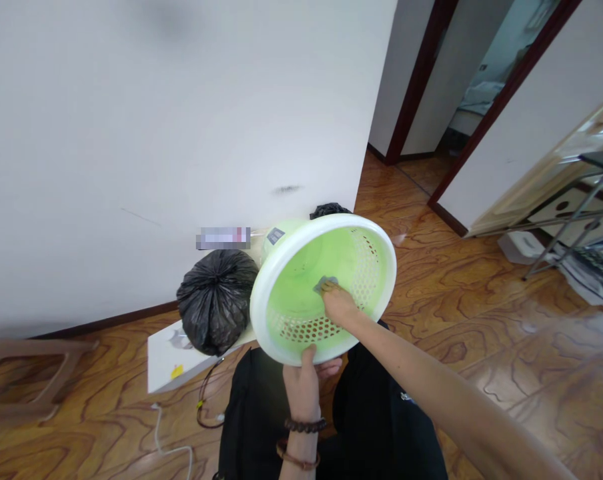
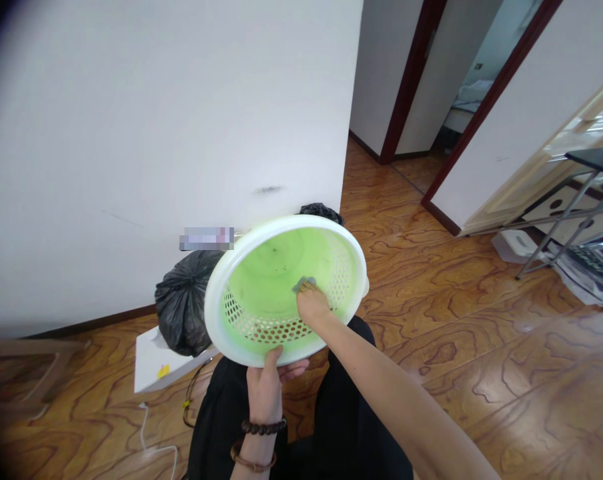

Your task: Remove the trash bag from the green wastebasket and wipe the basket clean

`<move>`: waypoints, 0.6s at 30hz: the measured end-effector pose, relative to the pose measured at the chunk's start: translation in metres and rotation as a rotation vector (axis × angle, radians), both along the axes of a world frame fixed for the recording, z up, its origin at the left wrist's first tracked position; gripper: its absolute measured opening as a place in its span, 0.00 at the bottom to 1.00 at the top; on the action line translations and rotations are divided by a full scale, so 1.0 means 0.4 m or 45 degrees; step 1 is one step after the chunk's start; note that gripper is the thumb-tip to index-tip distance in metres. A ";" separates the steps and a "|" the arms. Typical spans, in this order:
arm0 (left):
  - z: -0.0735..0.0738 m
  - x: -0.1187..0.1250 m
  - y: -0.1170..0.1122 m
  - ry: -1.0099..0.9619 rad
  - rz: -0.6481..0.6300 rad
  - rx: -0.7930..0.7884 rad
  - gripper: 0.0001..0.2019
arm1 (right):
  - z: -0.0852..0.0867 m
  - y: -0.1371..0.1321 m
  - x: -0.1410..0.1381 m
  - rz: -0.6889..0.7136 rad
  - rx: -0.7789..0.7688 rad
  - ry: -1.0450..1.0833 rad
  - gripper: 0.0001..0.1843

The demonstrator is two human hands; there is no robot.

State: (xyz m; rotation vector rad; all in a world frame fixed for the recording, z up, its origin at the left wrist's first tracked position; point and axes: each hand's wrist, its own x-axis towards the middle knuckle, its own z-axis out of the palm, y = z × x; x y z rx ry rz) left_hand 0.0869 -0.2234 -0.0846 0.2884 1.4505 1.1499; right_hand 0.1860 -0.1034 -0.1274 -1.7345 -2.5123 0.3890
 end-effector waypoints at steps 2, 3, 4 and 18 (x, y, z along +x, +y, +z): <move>0.004 0.006 -0.002 0.031 0.015 0.006 0.14 | -0.003 -0.004 -0.013 0.017 -0.075 0.092 0.26; 0.005 0.008 -0.004 0.036 0.019 0.006 0.14 | -0.007 -0.008 -0.020 0.034 -0.099 0.153 0.26; 0.004 0.011 -0.007 0.039 0.023 0.007 0.15 | -0.011 -0.012 -0.026 0.052 -0.116 0.217 0.26; 0.009 -0.001 -0.015 -0.057 0.005 -0.047 0.16 | -0.031 -0.024 -0.042 0.135 -0.100 0.344 0.25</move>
